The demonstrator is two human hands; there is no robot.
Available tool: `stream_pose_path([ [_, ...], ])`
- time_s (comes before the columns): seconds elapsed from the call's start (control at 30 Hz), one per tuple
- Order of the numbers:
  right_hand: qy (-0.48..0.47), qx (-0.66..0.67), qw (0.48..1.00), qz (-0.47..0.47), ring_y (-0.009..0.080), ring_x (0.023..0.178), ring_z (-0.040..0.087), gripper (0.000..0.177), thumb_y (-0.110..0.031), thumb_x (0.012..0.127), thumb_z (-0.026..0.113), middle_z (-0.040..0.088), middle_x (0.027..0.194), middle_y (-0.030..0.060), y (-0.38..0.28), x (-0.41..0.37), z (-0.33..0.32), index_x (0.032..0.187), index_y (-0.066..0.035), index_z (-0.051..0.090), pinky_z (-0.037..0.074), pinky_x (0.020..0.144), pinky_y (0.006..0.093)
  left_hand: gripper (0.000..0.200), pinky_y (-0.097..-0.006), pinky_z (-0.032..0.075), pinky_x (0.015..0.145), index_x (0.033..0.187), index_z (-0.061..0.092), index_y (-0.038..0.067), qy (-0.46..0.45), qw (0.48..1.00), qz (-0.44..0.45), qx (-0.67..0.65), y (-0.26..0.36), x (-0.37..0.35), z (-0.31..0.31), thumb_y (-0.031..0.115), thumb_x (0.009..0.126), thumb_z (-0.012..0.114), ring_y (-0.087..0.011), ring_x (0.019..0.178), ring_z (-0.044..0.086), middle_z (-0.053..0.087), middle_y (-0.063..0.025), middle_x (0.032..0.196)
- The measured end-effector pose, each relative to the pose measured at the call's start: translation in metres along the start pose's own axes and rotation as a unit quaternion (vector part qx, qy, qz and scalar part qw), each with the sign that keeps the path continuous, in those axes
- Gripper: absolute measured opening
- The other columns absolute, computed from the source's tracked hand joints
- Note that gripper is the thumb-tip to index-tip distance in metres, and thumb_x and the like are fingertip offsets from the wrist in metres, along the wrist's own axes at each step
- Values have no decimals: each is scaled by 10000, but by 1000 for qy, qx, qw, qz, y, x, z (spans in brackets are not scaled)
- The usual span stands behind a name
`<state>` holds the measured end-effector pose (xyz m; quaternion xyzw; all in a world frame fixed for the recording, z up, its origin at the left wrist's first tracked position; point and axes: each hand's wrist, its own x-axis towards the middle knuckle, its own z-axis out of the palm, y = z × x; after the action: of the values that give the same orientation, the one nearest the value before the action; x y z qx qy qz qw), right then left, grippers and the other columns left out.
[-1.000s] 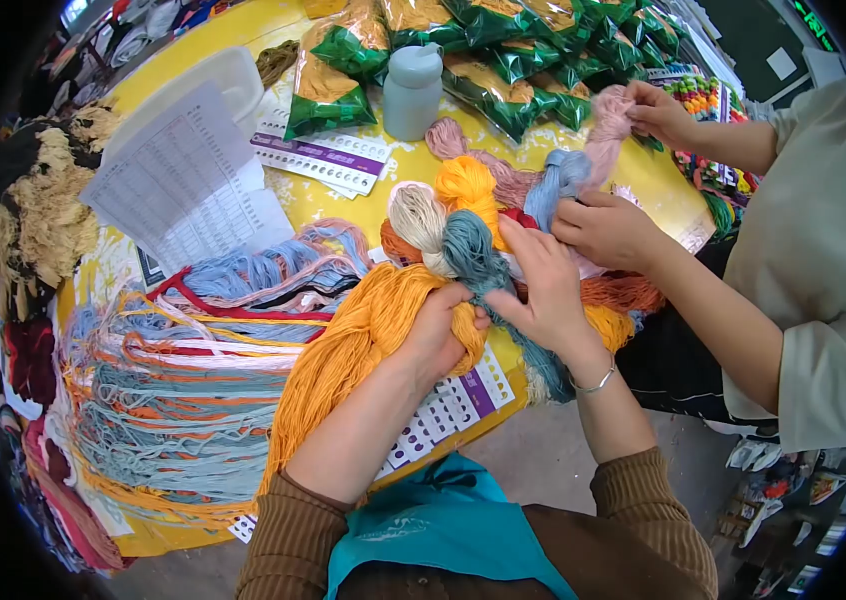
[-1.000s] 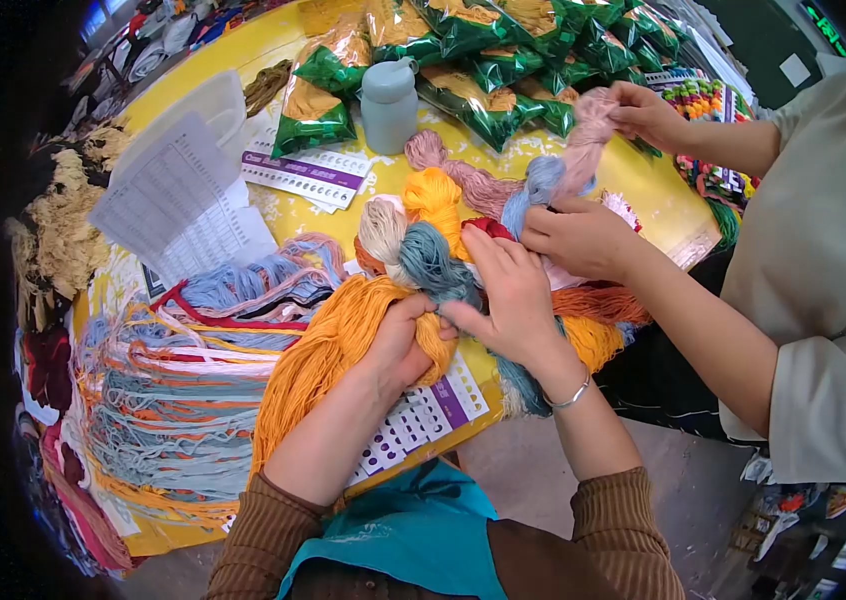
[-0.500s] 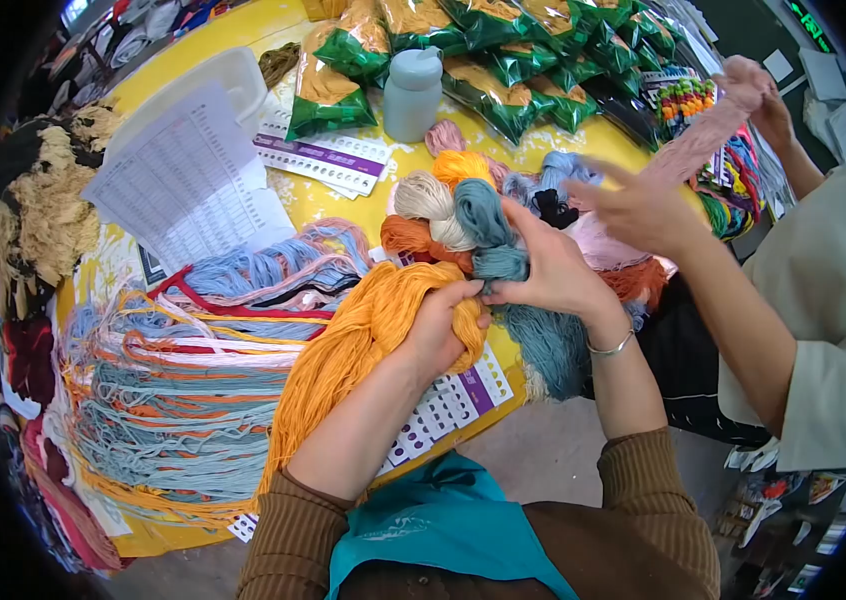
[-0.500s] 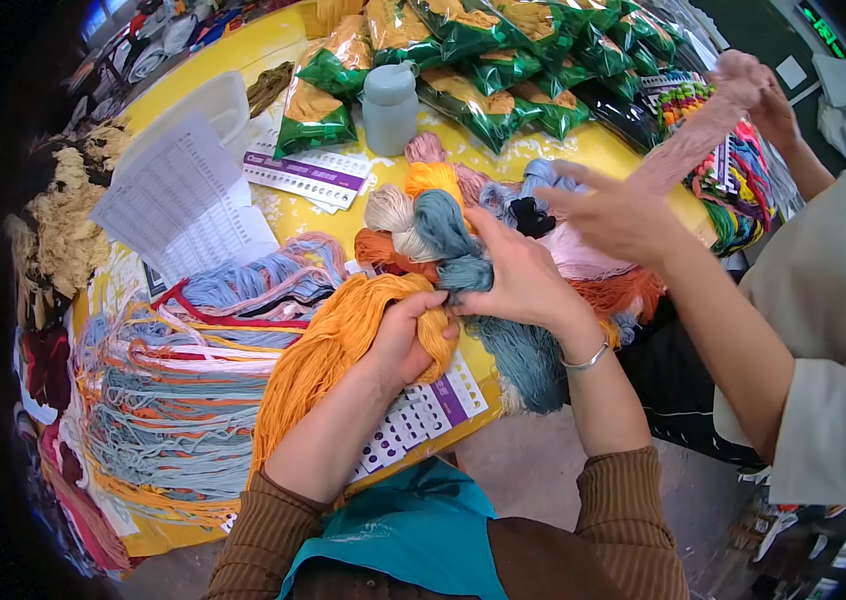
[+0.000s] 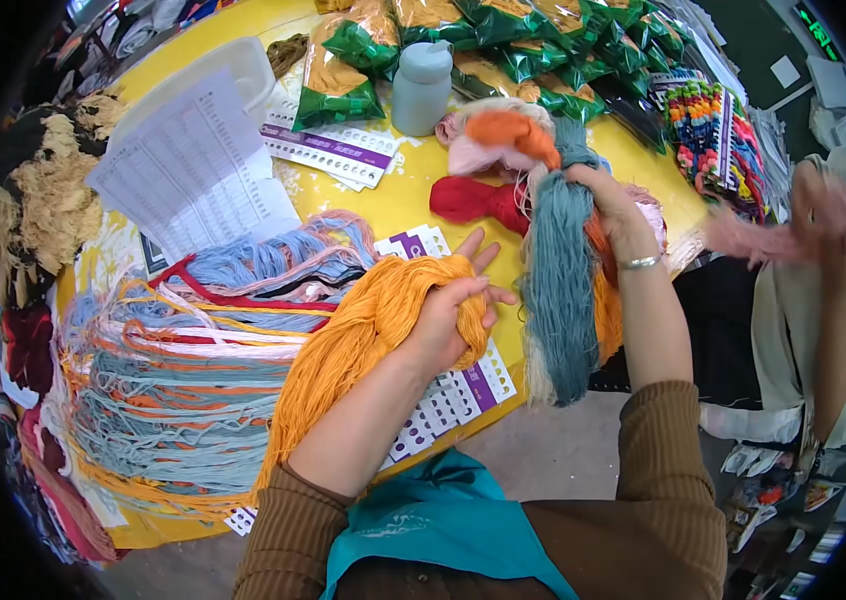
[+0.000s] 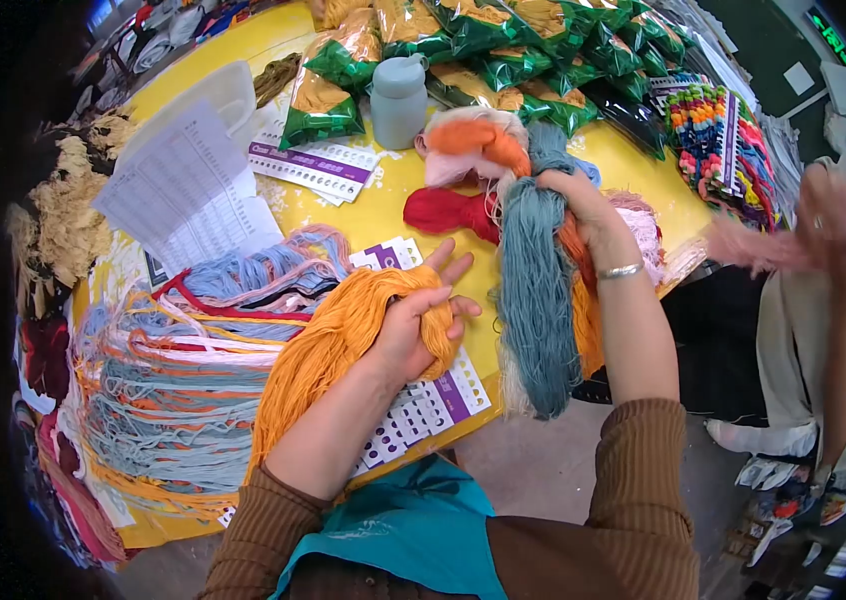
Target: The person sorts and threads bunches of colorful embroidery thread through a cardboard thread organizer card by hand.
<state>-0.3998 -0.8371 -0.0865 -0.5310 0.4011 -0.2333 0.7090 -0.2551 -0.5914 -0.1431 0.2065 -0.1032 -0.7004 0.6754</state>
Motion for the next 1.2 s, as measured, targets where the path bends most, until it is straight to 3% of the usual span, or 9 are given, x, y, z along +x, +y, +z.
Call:
stream_pose_path([
  [0.1,51,-134,990,0,185,844,652,401,-205,770,720,679,955,91,-14,-1,4,1094,10,623,522,765,330,728,-265,449,562,1529,174,110,14,1000,-14,-4,-1,0,0,93,878,499,-243,902,618,224,-136,1564],
  [0.2,201,-495,831,-155,210,928,650,493,-224,779,713,679,1008,149,-35,-26,23,1172,47,590,510,825,330,728,-257,445,565,1525,173,75,15,1000,-12,-1,1,0,-2,88,875,499,-237,906,628,201,-167,1570],
  [0.33,200,-299,853,-378,289,1082,614,498,-173,833,646,618,1196,218,-29,-39,21,1291,-6,542,471,930,348,672,-257,443,568,1504,227,57,26,1000,-13,0,0,0,0,76,885,488,-224,902,624,249,-160,1552],
  [0.37,224,-419,750,-459,320,1177,555,492,-202,876,613,551,1309,210,-23,-41,36,1327,-29,518,430,996,380,660,-258,443,570,1500,238,54,27,1000,-13,1,1,0,1,74,888,485,-220,901,622,261,-159,1546],
  [0.47,169,-626,670,-362,379,1245,492,555,-417,909,556,503,1362,211,29,-5,33,1343,-74,511,403,1030,433,617,-254,438,549,1475,292,65,44,999,-12,-8,1,-1,5,96,897,505,-189,758,566,345,-147,1494],
  [0.77,144,-572,754,-290,366,1125,558,523,-472,891,559,568,1230,183,32,-3,33,1236,-80,569,457,925,446,405,-202,362,463,1365,436,47,-20,995,45,87,40,-67,106,192,987,453,-78,540,445,644,-144,1085],
  [0.97,146,-583,746,-288,371,1190,533,600,-535,906,509,539,1307,192,41,6,25,1281,-68,551,429,980,441,289,-258,375,417,1218,460,8,-57,965,243,75,97,-277,160,200,1017,381,-134,497,470,598,-92,831],
  [1.1,131,-588,741,-297,373,1251,493,660,-565,906,485,497,1371,205,46,17,18,1346,-73,511,395,1032,439,133,-299,449,518,979,482,0,-258,857,437,88,91,-450,192,110,986,408,-207,655,590,608,-149,911],
  [1.2,131,-591,733,-311,385,1280,462,674,-574,902,486,476,1390,214,49,27,9,1366,-86,497,376,1053,436,100,-294,483,492,933,580,7,-143,829,510,178,79,-514,250,100,898,566,-207,550,568,627,-88,784],
])
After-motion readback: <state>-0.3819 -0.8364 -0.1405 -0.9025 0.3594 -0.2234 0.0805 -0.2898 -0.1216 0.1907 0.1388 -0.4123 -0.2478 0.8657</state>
